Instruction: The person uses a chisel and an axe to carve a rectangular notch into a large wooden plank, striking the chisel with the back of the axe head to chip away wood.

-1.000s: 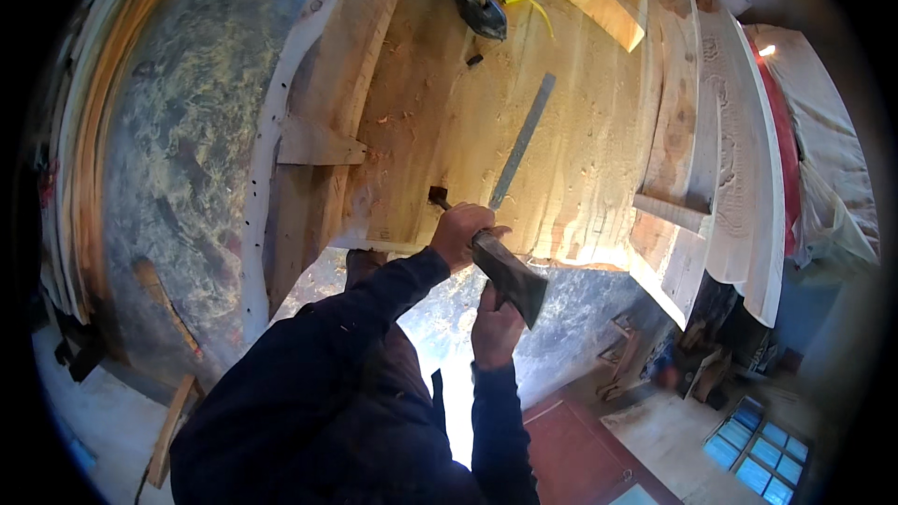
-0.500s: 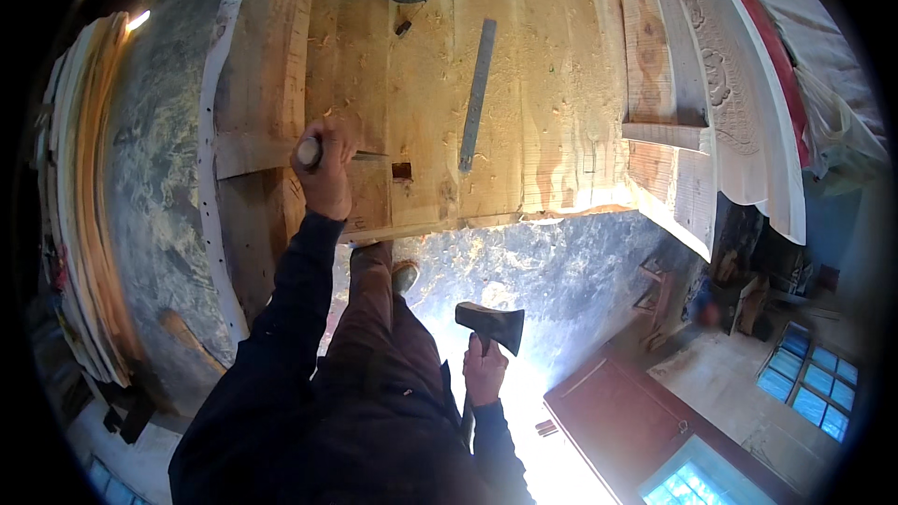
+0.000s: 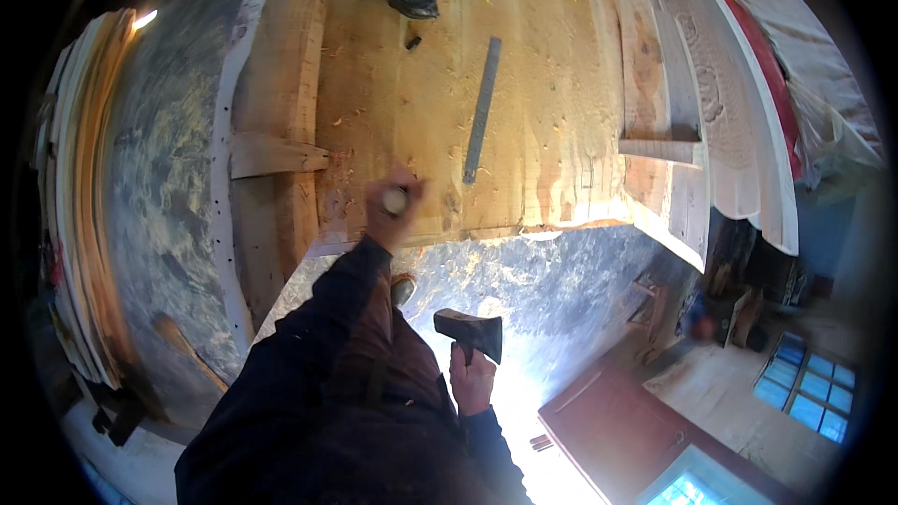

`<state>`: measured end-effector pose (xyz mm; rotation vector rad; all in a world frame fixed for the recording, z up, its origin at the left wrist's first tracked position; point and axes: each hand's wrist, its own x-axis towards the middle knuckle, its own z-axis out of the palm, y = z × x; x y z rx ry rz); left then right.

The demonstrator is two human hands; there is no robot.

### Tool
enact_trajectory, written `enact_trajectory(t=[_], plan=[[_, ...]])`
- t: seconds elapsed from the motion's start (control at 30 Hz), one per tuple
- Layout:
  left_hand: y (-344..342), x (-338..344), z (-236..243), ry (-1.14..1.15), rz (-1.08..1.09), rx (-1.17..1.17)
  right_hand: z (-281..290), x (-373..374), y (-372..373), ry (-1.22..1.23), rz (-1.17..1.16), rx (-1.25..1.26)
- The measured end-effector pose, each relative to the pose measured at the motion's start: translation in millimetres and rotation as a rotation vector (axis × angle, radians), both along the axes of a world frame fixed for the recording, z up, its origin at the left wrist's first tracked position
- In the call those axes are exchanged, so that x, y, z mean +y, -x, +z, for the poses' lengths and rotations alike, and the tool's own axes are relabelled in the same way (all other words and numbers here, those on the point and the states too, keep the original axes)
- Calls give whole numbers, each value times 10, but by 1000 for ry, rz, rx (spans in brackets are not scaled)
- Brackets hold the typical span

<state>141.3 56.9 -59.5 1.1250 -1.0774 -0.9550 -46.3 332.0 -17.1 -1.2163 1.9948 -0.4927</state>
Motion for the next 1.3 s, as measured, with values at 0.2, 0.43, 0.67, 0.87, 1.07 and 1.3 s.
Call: enact_trajectory(t=[0.2, 0.43, 0.67, 0.87, 1.07, 1.3], plan=[[298, 49, 48, 27, 19, -66, 620, -434, -296, 71, -305, -240], [304, 65, 11, 154, 122, -151, 1181, -1000, -288, 517, -168, -373], [277, 135, -205, 161, 156, -144, 691, -1743, -655, 425, 468, 314], [216, 142, -150, 179, 132, -191, 967, -1459, -571, 276, 66, -116], [235, 199, -91, 158, 63, -143, 1459, -1396, -638, 844, -20, -585], [355, 201, -356, 219, 55, -123, 681, -1532, -326, 277, 324, 175]])
